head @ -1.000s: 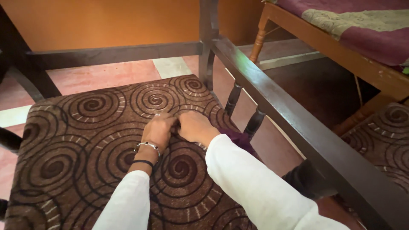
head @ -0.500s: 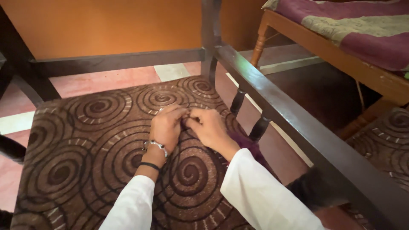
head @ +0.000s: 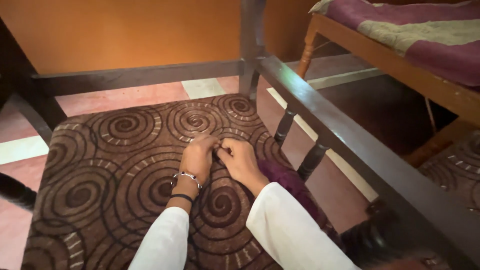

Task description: The person wipes the seat and wooden frame of a chair using a purple cloth. They systematically clean the cushioned seat, the front edge, and the legs of the chair.

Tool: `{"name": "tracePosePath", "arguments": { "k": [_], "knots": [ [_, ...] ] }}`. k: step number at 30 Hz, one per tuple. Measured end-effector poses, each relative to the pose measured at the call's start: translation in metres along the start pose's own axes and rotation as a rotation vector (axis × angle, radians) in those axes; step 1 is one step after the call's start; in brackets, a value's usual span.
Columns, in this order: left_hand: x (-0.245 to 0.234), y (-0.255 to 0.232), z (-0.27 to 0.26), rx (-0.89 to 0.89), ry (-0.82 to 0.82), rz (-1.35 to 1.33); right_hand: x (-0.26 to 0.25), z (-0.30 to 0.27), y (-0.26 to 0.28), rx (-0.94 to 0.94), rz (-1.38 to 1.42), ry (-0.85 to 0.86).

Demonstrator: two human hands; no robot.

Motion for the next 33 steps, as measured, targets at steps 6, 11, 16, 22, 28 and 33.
{"name": "tracePosePath", "arguments": {
  "k": [6, 11, 16, 22, 28, 33],
  "knots": [
    [0.001, -0.005, -0.005, -0.021, -0.052, -0.065, -0.012, 0.005, 0.013, -0.045, -0.084, 0.089],
    [-0.012, -0.013, 0.017, 0.021, -0.007, 0.023, -0.029, 0.021, 0.038, -0.082, -0.140, 0.133],
    [-0.021, -0.018, 0.033, 0.059, 0.052, 0.040, -0.040, 0.028, 0.056, -0.037, -0.193, 0.160],
    [-0.007, 0.001, 0.024, 0.000, 0.121, 0.013, -0.027, 0.026, 0.030, -0.066, -0.155, 0.205],
    [0.013, -0.001, -0.015, -0.114, 0.176, 0.078, -0.010, -0.005, -0.001, -0.105, -0.227, 0.207],
    [-0.005, -0.031, -0.046, -0.071, 0.228, 0.276, -0.006, -0.031, 0.016, -0.171, -0.497, 0.221]
  ]
}}
Point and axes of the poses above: each hand's wrist, its own z-axis towards the middle knuckle, its own x-axis out of the palm, y = z × x, the point moved 1 cm from there along z, towards the middle knuckle, and after that the axes turned 7 degrees about z, right-handed, at the moved point
